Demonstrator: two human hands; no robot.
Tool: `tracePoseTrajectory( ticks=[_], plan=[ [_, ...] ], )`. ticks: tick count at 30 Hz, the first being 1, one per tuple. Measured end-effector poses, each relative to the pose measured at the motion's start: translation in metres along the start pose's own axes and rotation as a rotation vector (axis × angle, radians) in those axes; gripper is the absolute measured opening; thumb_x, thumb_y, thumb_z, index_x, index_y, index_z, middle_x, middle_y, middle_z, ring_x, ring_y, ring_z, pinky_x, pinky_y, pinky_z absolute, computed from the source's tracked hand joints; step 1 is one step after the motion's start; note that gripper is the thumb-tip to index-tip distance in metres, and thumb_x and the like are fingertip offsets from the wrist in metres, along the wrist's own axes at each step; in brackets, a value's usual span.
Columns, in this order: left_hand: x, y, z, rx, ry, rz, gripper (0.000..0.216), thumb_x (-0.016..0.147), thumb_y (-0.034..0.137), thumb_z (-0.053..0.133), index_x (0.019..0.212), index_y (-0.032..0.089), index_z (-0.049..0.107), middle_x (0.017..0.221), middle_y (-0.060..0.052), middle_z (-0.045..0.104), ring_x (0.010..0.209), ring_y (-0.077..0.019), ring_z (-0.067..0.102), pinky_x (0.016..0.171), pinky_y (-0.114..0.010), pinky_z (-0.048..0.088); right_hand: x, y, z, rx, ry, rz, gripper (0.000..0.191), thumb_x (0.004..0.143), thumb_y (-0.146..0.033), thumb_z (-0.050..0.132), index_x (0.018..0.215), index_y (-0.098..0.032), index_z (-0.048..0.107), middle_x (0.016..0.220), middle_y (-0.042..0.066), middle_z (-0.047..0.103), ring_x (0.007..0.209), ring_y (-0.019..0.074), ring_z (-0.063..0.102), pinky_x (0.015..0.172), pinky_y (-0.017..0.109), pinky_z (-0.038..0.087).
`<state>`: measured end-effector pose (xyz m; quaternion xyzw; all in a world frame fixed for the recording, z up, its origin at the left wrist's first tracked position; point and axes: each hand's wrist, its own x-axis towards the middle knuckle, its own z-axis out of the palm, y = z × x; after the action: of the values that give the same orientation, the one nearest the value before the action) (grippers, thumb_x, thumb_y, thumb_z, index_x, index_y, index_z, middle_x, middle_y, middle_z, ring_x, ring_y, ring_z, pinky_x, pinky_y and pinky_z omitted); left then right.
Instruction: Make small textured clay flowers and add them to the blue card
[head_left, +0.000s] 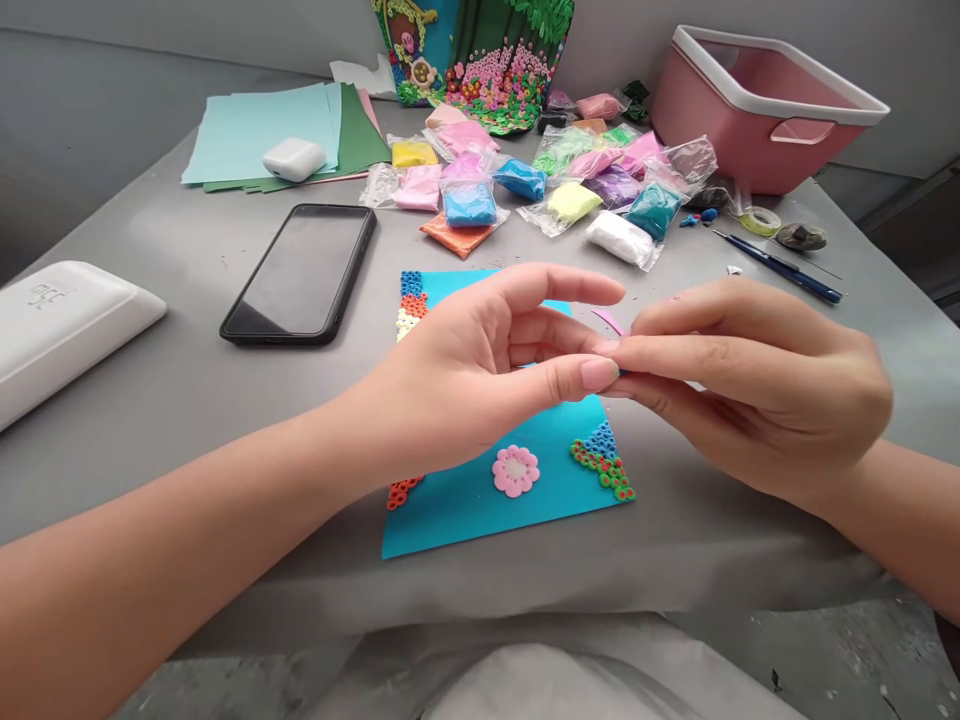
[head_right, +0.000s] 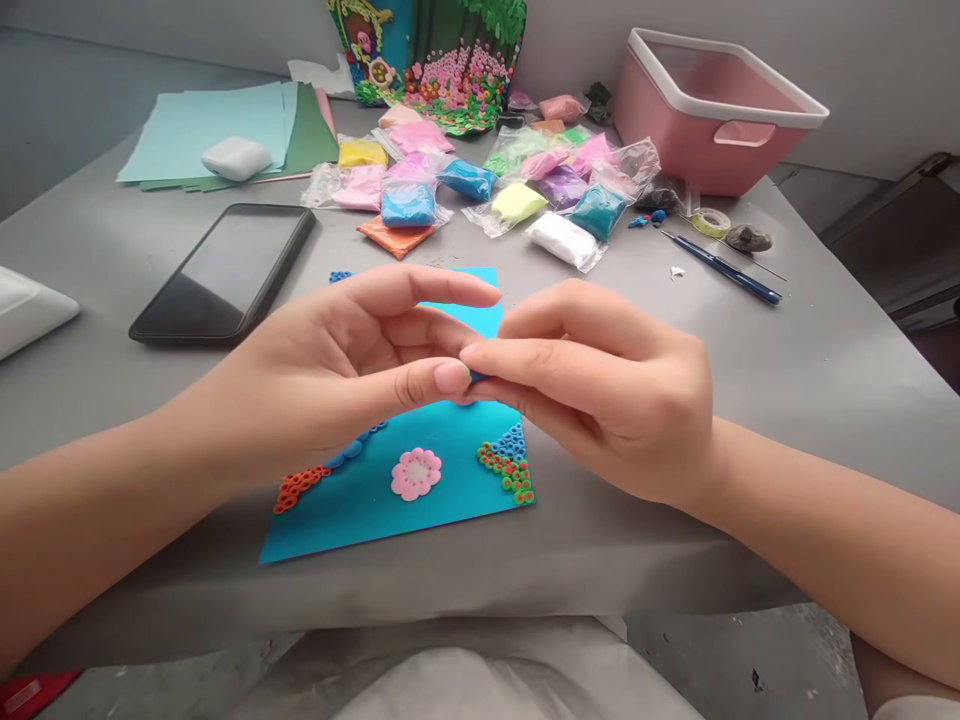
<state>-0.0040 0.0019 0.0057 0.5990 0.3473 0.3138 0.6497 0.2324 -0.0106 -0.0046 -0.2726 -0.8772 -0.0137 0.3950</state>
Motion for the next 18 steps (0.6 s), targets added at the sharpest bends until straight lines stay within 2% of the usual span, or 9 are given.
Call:
tracePoseTrajectory(
  ticks=[4, 6, 8, 10, 15, 18],
  plan=[
    [0.000, -0.002, -0.001, -0.043, -0.001, 0.061, 0.036, 0.092, 0.021, 0.085, 0.124, 0.023, 0.068, 0.098, 0.002, 0.085, 0.106, -0.0204, 0.084, 0.087, -0.027, 0.070, -0.002, 0.008, -0.001, 0.042, 0.046, -0.116, 0.036, 0.094, -0.007, 0.080, 0.123, -0.028, 0.081, 0.105, 0.003, 0.084, 0.083, 0.0155, 0.080, 0.071, 0.028, 0.067],
    [0.000, -0.002, -0.001, -0.057, -0.006, 0.057, 0.035, 0.091, 0.020, 0.086, 0.121, 0.023, 0.069, 0.097, 0.003, 0.084, 0.105, -0.0188, 0.084, 0.085, -0.025, 0.069, -0.001, 0.009, 0.001, 0.052, 0.050, -0.112, 0.039, 0.094, -0.003, 0.079, 0.124, -0.027, 0.080, 0.105, 0.002, 0.084, 0.085, 0.0148, 0.080, 0.072, 0.026, 0.067],
    [-0.001, -0.001, 0.000, -0.073, -0.007, 0.042, 0.032, 0.090, 0.019, 0.087, 0.118, 0.023, 0.071, 0.098, 0.003, 0.084, 0.103, -0.0173, 0.084, 0.084, -0.023, 0.069, 0.000, 0.008, 0.003, 0.040, 0.076, -0.095, 0.033, 0.095, -0.004, 0.077, 0.120, -0.027, 0.079, 0.101, 0.002, 0.083, 0.084, 0.0146, 0.079, 0.072, 0.026, 0.067],
    [-0.001, 0.001, 0.001, -0.076, 0.018, 0.020, 0.027, 0.091, 0.021, 0.087, 0.115, 0.022, 0.073, 0.099, 0.003, 0.084, 0.100, -0.0158, 0.084, 0.082, -0.021, 0.069, -0.001, 0.007, 0.006, 0.054, 0.119, -0.054, 0.026, 0.099, -0.008, 0.073, 0.116, -0.028, 0.077, 0.095, 0.001, 0.081, 0.079, 0.0154, 0.077, 0.069, 0.030, 0.065],
    [-0.001, 0.002, 0.000, -0.078, 0.121, -0.018, 0.019, 0.096, 0.027, 0.083, 0.114, 0.023, 0.077, 0.101, 0.002, 0.085, 0.099, -0.0161, 0.084, 0.084, -0.024, 0.071, -0.003, 0.006, 0.011, 0.280, 0.242, 0.237, 0.019, 0.111, -0.023, 0.058, 0.107, -0.030, 0.075, 0.084, 0.001, 0.073, 0.065, 0.0169, 0.069, 0.056, 0.034, 0.055],
    [-0.001, 0.001, -0.003, -0.079, 0.100, -0.044, 0.023, 0.095, 0.029, 0.085, 0.116, 0.024, 0.079, 0.103, 0.002, 0.086, 0.098, -0.0164, 0.085, 0.086, -0.026, 0.072, -0.002, 0.007, 0.009, 0.244, 0.211, 0.201, 0.015, 0.109, -0.026, 0.065, 0.098, -0.028, 0.076, 0.075, 0.000, 0.070, 0.062, 0.0154, 0.065, 0.054, 0.033, 0.050]
  ],
)
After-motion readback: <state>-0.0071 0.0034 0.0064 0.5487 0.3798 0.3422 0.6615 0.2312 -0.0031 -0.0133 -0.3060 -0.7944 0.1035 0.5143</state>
